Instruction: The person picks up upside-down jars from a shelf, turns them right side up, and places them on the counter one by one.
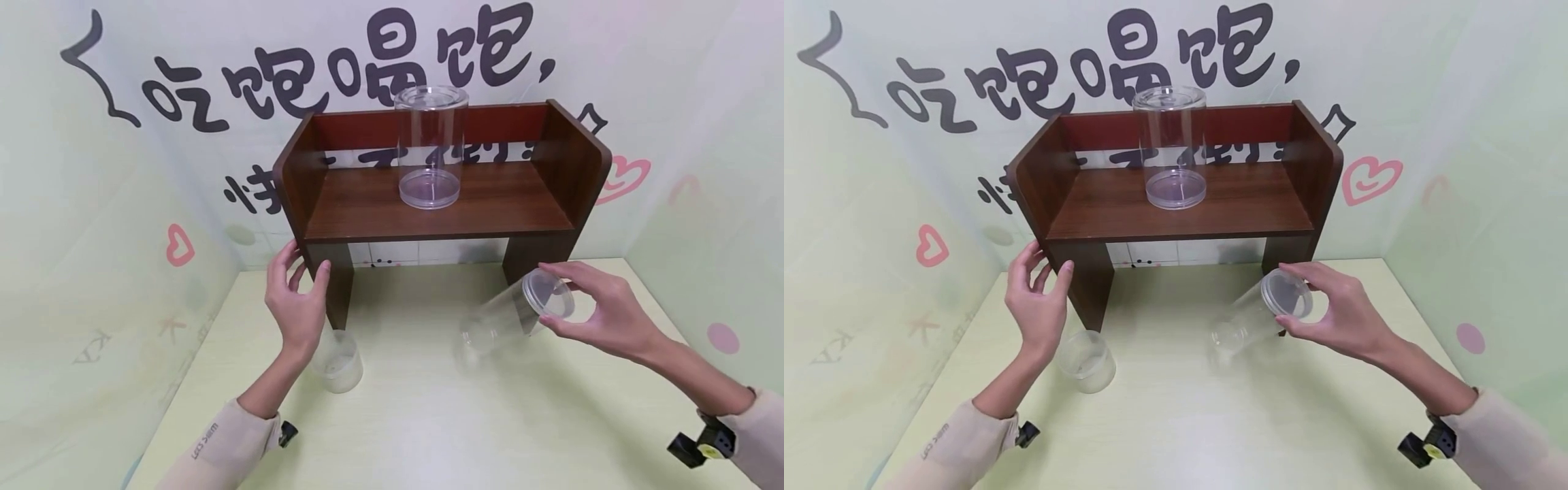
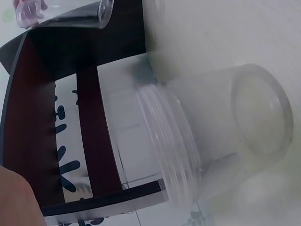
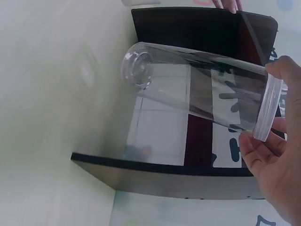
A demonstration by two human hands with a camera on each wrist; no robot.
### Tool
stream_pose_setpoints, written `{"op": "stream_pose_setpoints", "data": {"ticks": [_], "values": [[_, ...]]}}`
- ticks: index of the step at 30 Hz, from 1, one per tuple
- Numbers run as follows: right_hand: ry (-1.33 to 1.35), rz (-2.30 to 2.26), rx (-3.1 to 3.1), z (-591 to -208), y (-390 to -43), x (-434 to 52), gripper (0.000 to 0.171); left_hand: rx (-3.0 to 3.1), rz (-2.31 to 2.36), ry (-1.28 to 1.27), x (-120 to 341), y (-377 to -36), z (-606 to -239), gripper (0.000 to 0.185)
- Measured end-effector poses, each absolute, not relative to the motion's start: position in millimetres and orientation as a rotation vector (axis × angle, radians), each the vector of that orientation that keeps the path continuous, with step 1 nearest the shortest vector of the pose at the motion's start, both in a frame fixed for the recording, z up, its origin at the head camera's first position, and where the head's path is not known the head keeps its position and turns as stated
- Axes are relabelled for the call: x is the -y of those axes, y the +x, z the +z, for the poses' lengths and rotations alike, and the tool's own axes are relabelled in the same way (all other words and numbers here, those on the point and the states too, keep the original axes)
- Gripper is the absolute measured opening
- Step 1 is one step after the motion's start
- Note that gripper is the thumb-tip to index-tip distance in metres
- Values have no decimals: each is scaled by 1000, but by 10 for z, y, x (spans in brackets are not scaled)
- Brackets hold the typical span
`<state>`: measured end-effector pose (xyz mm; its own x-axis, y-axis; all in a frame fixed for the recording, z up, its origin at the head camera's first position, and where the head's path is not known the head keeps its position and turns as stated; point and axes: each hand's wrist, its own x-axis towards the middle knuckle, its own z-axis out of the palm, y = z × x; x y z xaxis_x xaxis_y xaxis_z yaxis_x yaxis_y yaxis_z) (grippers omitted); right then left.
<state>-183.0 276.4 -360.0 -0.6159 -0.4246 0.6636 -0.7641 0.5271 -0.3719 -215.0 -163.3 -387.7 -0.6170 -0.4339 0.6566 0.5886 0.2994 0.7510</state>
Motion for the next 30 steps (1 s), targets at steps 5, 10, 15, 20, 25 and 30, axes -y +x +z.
{"op": "stream_pose_setpoints", "data": {"ticks": [5, 10, 15, 20, 25, 30], "values": [[951, 780, 2331, -3551, -1833, -2829, 79, 1706, -1422, -112, 1696, -2189, -3865, 50], [954, 724, 2360, -3540, -1820, -2884, 74, 1684, -1398, -122, 1730, -2212, -3843, 43], [994, 679, 2386, -3578, -1820, -2928, 73, 1649, -1373, -120, 1754, -2250, -3829, 37], [999, 620, 2406, -3633, -1819, -2976, 73, 1627, -1336, -146, 1757, -2283, -3815, 34], [992, 570, 2438, -3662, -1823, -3029, 73, 1607, -1287, -165, 1767, -2321, -3809, 30], [988, 521, 2482, -3690, -1836, -3076, 73, 1605, -1261, -169, 1781, -2345, -3809, 28]]}}
